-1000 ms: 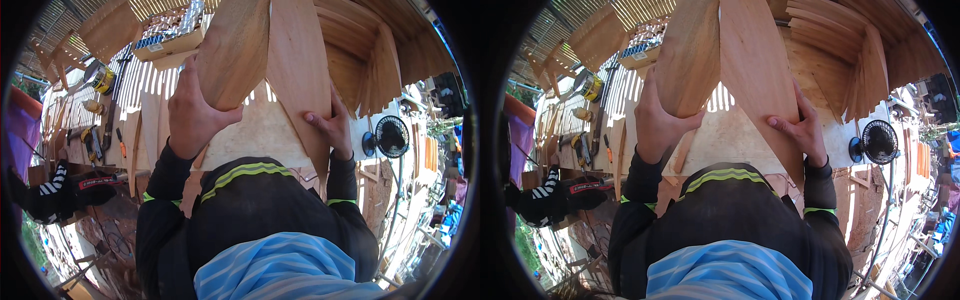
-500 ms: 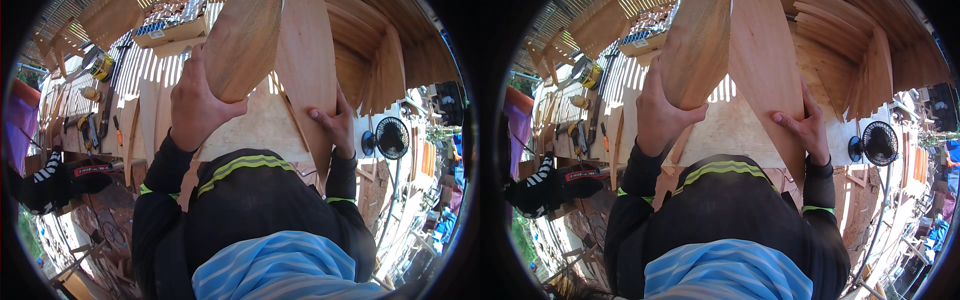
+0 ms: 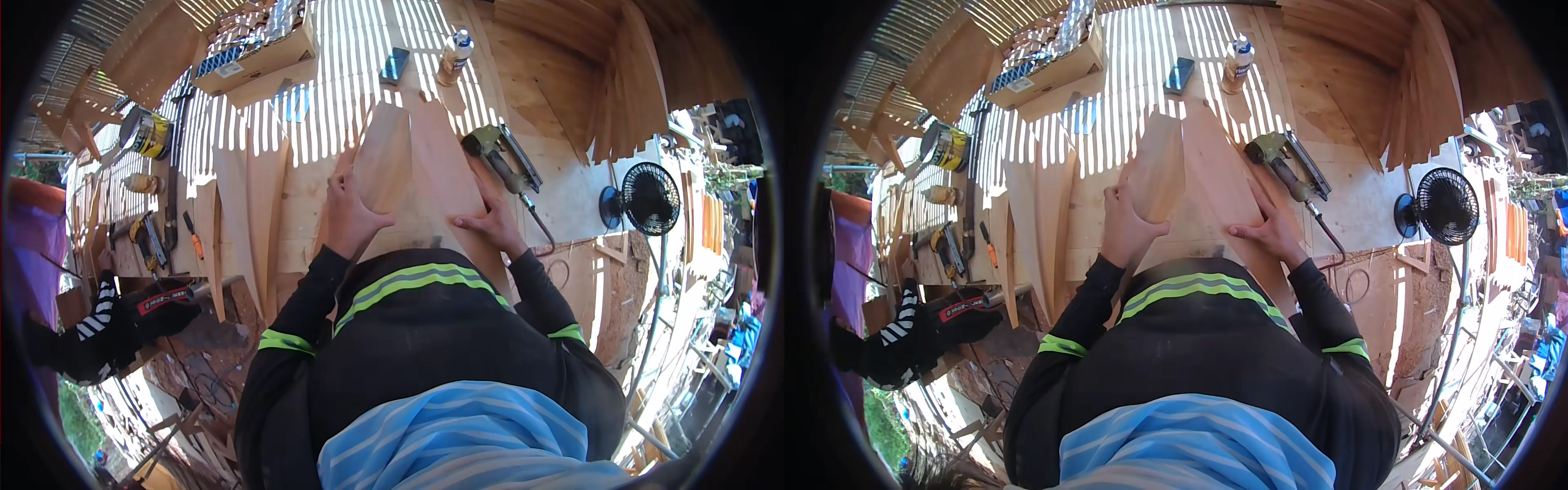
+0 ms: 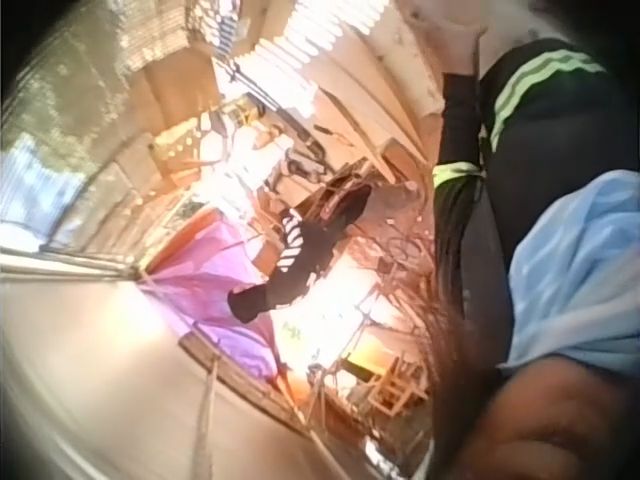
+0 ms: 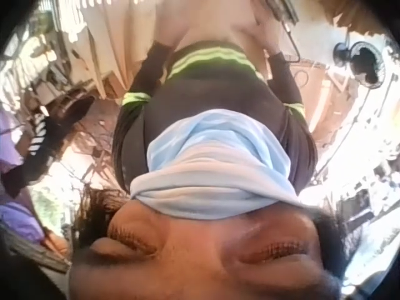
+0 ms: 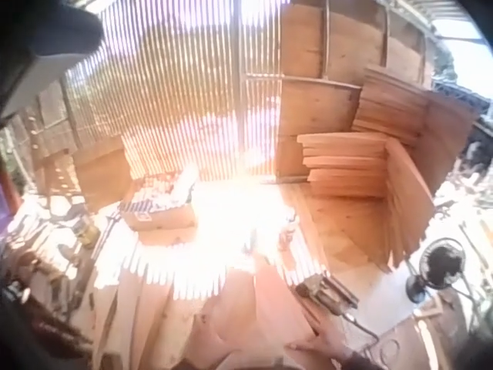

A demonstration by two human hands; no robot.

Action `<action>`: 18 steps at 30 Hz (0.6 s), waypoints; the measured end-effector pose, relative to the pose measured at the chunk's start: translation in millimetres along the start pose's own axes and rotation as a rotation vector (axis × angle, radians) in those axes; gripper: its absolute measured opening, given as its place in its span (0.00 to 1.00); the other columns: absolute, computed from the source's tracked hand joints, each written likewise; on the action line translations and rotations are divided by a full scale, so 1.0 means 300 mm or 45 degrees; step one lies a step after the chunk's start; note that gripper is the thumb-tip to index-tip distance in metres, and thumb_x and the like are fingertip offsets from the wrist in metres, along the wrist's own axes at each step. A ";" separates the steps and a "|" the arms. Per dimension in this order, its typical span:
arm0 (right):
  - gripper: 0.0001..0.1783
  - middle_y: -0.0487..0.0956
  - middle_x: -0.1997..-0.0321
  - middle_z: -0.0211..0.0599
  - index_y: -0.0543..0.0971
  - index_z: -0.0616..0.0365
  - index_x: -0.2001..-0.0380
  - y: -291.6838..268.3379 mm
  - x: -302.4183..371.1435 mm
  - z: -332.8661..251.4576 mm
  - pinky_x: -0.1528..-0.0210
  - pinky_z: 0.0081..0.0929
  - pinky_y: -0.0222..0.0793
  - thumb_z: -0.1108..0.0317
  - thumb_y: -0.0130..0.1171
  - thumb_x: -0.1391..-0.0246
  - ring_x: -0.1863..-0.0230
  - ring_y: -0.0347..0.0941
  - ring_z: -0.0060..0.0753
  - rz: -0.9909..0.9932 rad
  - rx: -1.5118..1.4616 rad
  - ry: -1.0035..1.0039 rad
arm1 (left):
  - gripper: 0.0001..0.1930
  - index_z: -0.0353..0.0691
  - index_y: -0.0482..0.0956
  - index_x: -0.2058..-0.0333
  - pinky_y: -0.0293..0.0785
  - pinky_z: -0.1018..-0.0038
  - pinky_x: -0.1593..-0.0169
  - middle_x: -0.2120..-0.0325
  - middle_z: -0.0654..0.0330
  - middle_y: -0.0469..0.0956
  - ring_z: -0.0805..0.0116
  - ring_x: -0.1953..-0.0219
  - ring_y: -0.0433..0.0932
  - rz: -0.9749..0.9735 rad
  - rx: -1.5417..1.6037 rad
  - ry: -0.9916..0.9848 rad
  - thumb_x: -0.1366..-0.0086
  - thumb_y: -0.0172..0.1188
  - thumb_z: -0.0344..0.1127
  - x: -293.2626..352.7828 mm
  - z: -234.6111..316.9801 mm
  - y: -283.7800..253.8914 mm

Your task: Applying wood glue to furniture components and fastening them together with a pneumatic nail gun.

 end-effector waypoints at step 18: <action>0.64 0.69 0.27 0.51 0.61 0.66 0.25 -0.007 -0.382 0.198 0.25 0.34 0.58 0.53 0.84 0.61 0.26 0.64 0.42 -0.225 0.150 0.051 | 0.56 0.29 0.66 0.38 0.64 0.54 0.37 0.50 0.44 0.65 0.42 0.44 0.65 -0.142 -0.185 -0.134 0.66 0.81 0.48 -0.251 -0.270 0.305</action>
Point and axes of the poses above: each hand's wrist, its own x-axis away from the middle knuckle, its own y-axis out of the palm, z = x × y, the point moved 6 cm from there along -x, towards the middle knuckle
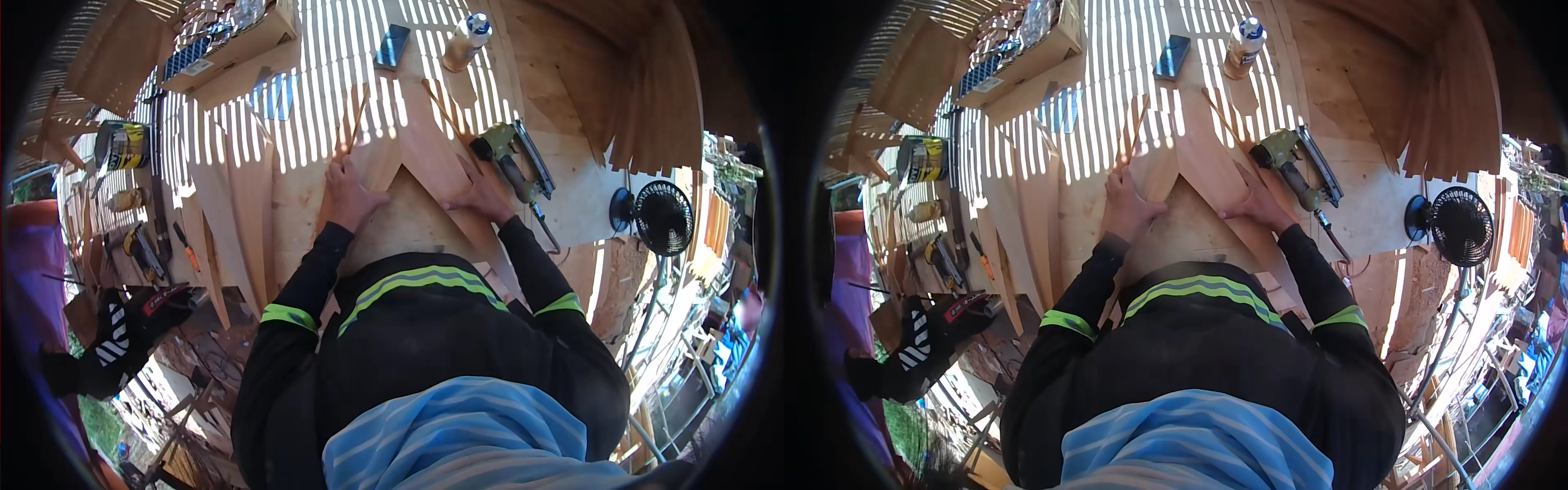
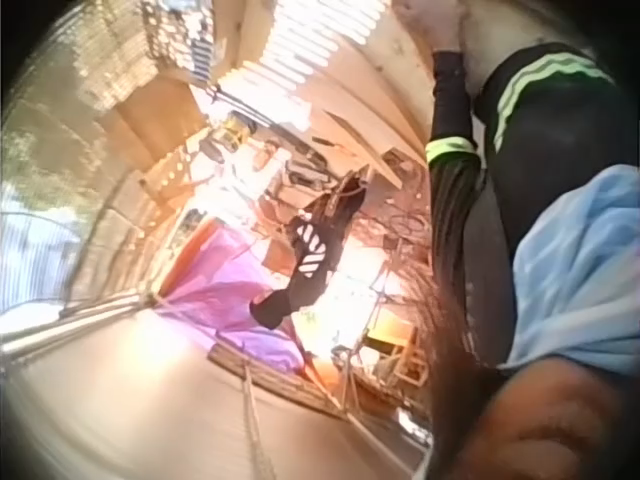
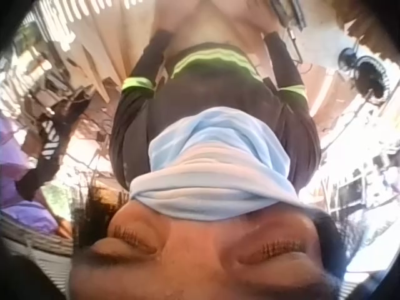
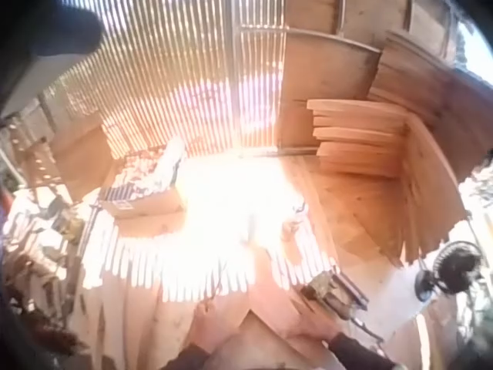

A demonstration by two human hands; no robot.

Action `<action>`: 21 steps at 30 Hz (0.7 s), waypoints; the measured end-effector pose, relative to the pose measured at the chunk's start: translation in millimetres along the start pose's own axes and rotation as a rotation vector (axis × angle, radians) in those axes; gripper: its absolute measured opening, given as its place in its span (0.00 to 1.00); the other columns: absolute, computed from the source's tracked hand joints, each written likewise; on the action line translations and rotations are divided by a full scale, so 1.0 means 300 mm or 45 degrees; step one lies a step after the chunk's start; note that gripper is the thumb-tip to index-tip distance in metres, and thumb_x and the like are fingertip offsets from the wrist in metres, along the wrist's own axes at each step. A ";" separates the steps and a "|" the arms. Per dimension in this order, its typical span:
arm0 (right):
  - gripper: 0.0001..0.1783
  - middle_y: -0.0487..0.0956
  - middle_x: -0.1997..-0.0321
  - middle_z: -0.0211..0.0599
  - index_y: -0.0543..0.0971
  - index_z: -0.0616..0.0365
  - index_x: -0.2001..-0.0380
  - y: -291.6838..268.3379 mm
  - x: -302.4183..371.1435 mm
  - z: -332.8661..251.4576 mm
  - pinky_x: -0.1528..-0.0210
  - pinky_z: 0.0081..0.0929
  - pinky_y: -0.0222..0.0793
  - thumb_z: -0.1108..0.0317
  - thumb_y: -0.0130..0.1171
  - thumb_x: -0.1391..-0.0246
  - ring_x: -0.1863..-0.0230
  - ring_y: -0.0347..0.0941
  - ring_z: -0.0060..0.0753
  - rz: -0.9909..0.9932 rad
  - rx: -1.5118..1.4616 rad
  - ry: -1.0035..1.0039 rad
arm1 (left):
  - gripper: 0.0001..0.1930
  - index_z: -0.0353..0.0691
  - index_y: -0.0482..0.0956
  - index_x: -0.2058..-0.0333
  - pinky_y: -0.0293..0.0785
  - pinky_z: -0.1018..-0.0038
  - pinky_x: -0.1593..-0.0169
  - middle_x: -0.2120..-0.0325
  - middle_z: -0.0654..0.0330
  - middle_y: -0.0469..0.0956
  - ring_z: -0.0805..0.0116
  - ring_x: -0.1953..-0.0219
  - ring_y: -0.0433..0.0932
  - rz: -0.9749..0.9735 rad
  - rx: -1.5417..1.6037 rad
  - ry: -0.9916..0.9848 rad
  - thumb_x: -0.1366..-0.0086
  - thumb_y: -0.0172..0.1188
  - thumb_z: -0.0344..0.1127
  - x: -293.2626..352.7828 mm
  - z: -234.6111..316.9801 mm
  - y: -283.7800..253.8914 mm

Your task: Applying wood glue to furniture components and fastening them together with a pneumatic nail gun.

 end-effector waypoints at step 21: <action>0.42 0.66 0.27 0.56 0.74 0.56 0.34 0.056 -0.088 -0.032 0.29 0.49 0.62 0.62 0.74 0.55 0.32 0.63 0.64 0.538 1.007 -0.181 | 0.60 0.25 0.64 0.31 0.70 0.61 0.37 0.47 0.45 0.64 0.47 0.42 0.66 -0.033 0.085 0.004 0.61 0.81 0.48 -0.151 0.015 0.033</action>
Point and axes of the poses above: each hand's wrist, its own x-axis away from the middle knuckle, its own y-axis out of the palm, z = x × y, the point moved 6 cm from there along -x, towards the middle knuckle
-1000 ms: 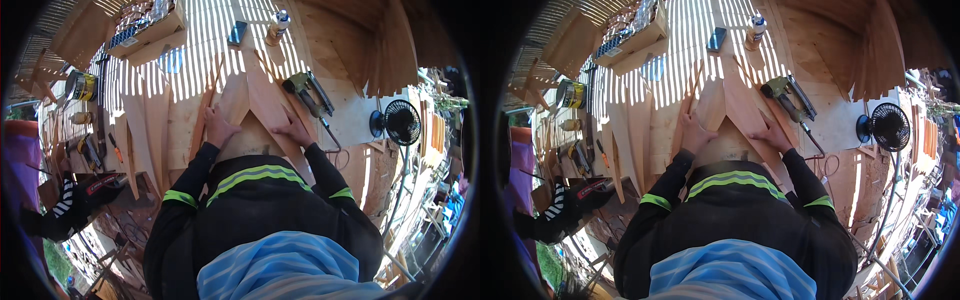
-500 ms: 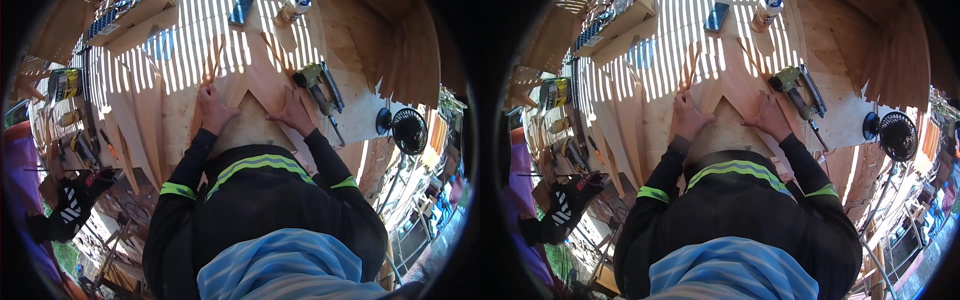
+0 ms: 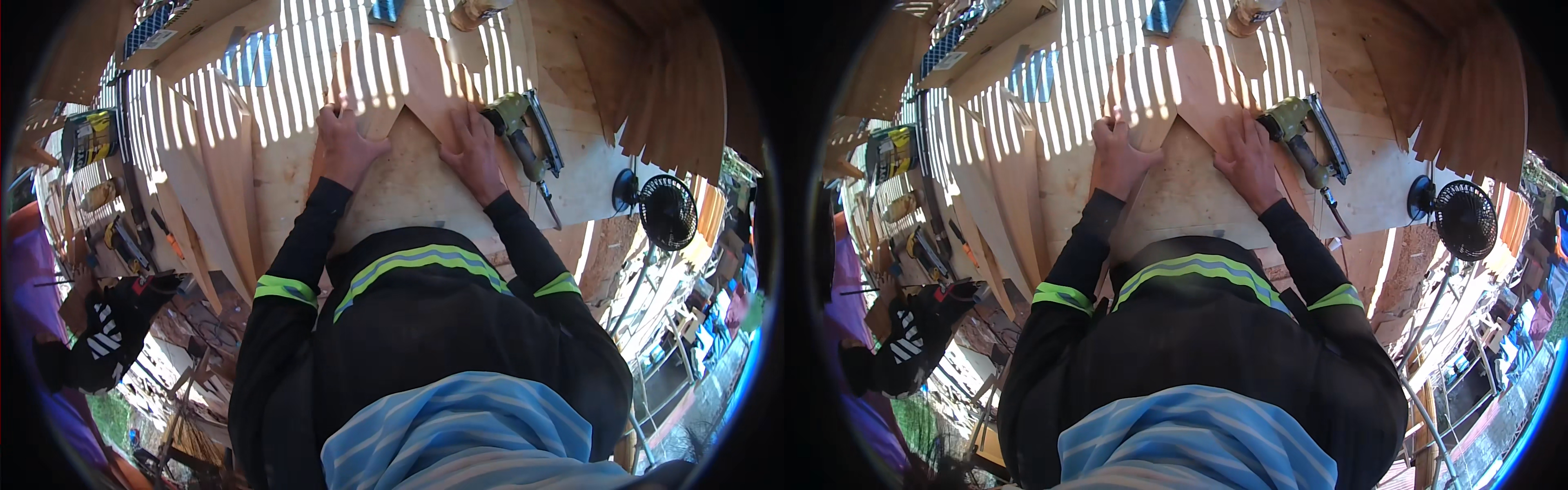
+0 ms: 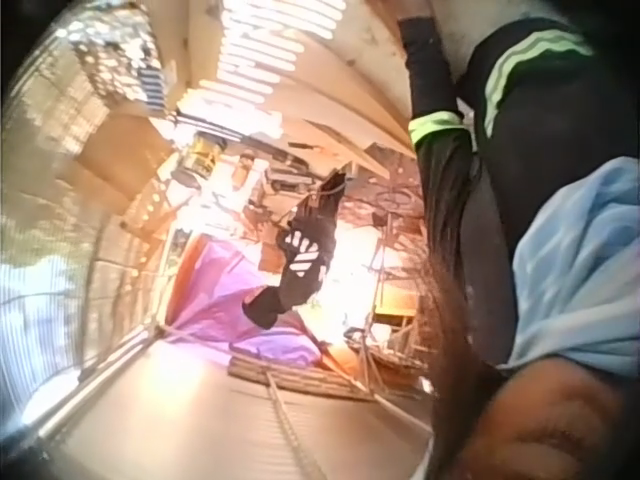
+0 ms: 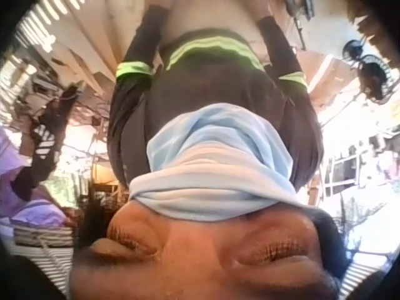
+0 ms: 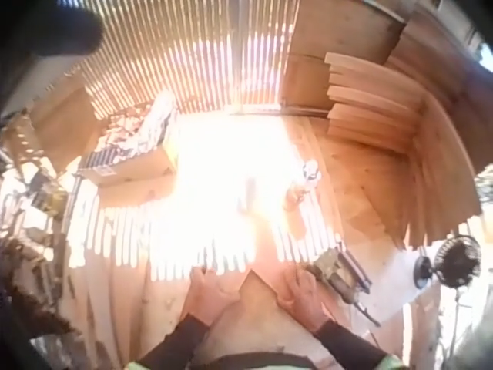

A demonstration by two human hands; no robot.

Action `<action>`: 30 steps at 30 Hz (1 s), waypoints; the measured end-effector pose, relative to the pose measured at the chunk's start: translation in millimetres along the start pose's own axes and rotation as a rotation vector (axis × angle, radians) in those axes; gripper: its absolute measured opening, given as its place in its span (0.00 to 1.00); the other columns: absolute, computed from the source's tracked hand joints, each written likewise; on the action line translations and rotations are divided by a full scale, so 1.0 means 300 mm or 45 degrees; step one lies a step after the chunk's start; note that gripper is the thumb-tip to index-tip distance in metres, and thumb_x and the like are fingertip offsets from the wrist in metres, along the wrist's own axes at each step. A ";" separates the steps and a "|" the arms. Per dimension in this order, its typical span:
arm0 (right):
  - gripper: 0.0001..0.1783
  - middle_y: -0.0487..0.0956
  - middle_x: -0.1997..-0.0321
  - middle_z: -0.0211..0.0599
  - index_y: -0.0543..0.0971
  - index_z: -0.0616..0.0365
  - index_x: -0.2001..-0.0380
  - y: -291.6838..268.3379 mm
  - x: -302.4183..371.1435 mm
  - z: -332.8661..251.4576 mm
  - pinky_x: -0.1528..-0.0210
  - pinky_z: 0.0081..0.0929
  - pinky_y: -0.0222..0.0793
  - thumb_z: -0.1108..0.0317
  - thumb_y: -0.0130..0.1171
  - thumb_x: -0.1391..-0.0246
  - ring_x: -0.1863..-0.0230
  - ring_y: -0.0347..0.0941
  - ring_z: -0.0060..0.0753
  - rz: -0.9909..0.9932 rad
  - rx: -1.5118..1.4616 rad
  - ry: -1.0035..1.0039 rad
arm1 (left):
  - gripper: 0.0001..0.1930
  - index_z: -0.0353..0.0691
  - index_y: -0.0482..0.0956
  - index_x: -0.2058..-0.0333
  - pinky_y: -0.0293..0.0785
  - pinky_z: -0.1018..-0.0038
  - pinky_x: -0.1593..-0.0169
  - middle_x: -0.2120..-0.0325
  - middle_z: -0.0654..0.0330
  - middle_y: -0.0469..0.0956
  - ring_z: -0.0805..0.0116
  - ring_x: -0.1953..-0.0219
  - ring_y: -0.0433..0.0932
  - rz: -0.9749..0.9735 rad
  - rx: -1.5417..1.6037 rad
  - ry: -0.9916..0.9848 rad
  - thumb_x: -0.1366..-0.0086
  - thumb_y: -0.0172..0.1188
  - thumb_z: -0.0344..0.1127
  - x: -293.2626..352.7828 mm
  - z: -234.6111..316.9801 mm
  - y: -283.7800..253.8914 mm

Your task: Applying wood glue to furniture components and fastening them together with a pneumatic nail gun.

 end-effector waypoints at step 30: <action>0.42 0.65 0.27 0.62 0.81 0.38 0.35 0.069 -0.082 0.048 0.35 0.49 0.70 0.56 0.79 0.59 0.37 0.68 0.63 0.013 -0.019 0.012 | 0.59 0.27 0.69 0.35 0.63 0.54 0.38 0.50 0.49 0.62 0.48 0.45 0.62 0.105 -0.193 0.024 0.66 0.80 0.53 -0.031 0.002 0.035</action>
Point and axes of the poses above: each hand's wrist, its own x-axis away from the middle knuckle, its own y-axis out of the palm, z = x × y, the point moved 6 cm from there along -x, towards the middle knuckle
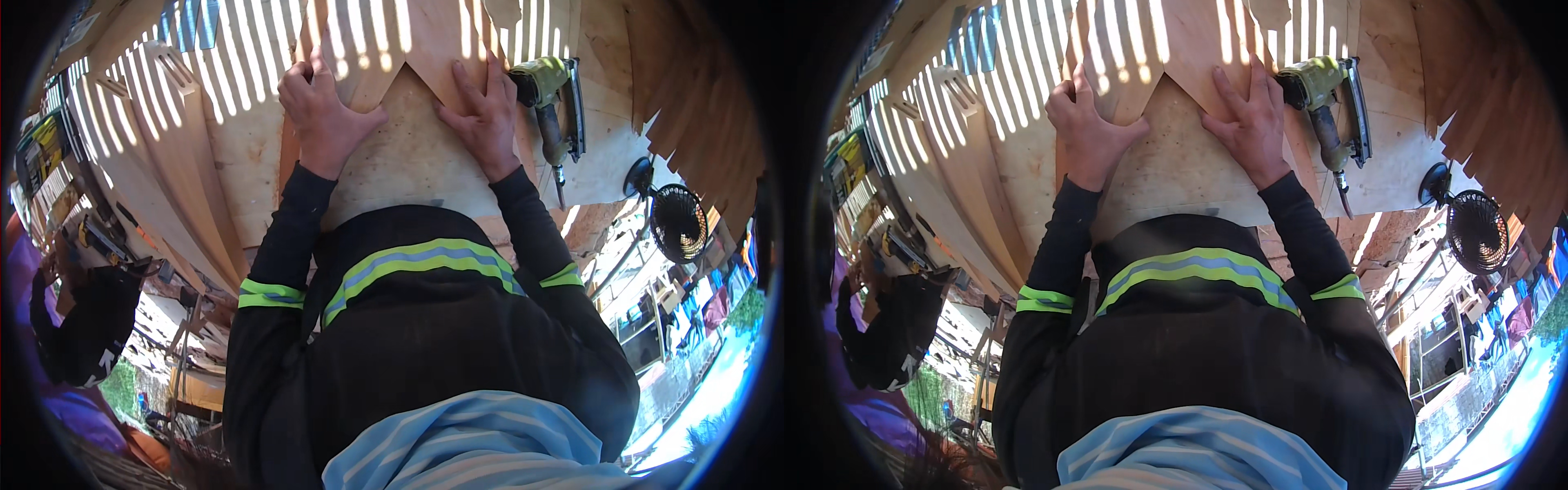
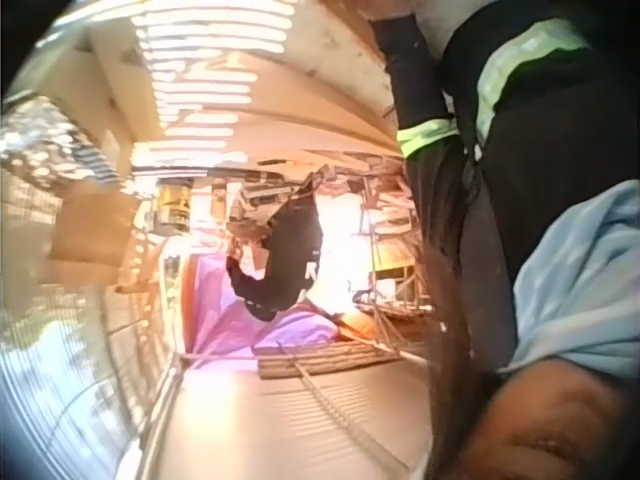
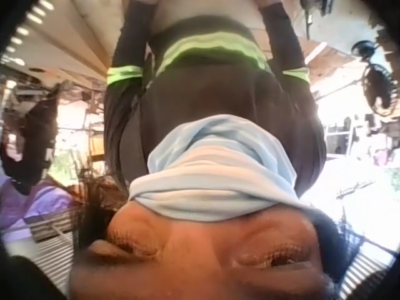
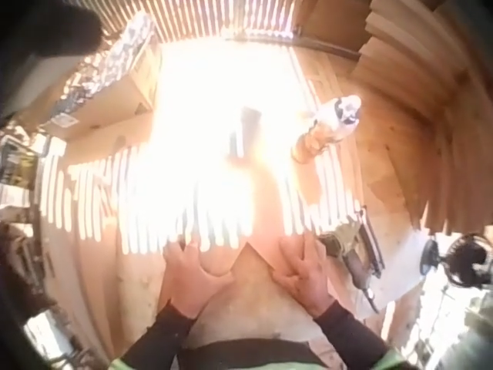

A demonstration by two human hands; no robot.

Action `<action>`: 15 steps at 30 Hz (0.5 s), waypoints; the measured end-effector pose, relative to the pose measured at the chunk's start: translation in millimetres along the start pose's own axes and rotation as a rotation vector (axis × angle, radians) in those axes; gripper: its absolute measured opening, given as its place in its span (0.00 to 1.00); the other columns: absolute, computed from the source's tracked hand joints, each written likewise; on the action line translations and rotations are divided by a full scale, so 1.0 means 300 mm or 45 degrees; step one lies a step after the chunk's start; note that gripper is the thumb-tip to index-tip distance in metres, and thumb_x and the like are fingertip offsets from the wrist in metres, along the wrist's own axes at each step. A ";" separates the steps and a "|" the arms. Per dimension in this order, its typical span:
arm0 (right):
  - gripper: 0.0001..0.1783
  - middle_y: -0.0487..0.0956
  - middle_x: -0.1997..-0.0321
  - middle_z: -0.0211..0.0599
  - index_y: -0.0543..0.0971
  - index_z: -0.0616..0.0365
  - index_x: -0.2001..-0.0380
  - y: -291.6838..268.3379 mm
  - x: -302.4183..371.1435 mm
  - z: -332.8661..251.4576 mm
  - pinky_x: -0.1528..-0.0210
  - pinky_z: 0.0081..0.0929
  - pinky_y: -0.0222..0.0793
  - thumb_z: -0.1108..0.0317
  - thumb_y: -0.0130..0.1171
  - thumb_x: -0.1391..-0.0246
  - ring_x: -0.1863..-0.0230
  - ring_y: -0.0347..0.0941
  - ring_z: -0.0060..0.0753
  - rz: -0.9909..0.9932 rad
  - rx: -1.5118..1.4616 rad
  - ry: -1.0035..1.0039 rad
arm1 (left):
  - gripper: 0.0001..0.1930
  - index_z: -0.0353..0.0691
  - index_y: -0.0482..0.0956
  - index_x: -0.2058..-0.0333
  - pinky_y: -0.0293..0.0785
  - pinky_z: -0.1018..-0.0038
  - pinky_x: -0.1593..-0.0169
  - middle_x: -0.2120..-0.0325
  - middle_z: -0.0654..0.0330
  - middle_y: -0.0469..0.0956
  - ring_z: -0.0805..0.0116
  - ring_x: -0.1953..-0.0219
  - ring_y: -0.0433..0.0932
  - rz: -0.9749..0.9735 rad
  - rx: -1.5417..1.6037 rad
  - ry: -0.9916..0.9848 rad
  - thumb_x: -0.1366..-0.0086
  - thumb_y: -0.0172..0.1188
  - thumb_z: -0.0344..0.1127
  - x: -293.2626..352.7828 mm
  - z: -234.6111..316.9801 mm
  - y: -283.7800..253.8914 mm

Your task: Applying wood glue to furniture components and fastening them together with a pneumatic nail gun.

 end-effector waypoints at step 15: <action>0.40 0.66 0.26 0.62 0.84 0.40 0.39 0.011 0.002 0.004 0.34 0.46 0.69 0.57 0.81 0.62 0.37 0.68 0.60 0.046 -0.019 -0.030 | 0.62 0.23 0.63 0.31 0.64 0.57 0.36 0.48 0.46 0.60 0.47 0.43 0.60 -0.030 -0.030 0.024 0.63 0.78 0.53 -0.001 -0.010 0.031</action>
Point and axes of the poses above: each hand's wrist, its own x-axis away from the middle knuckle, its own y-axis out of the palm, z = x × y, the point moved 6 cm from there along -x, towards the middle knuckle
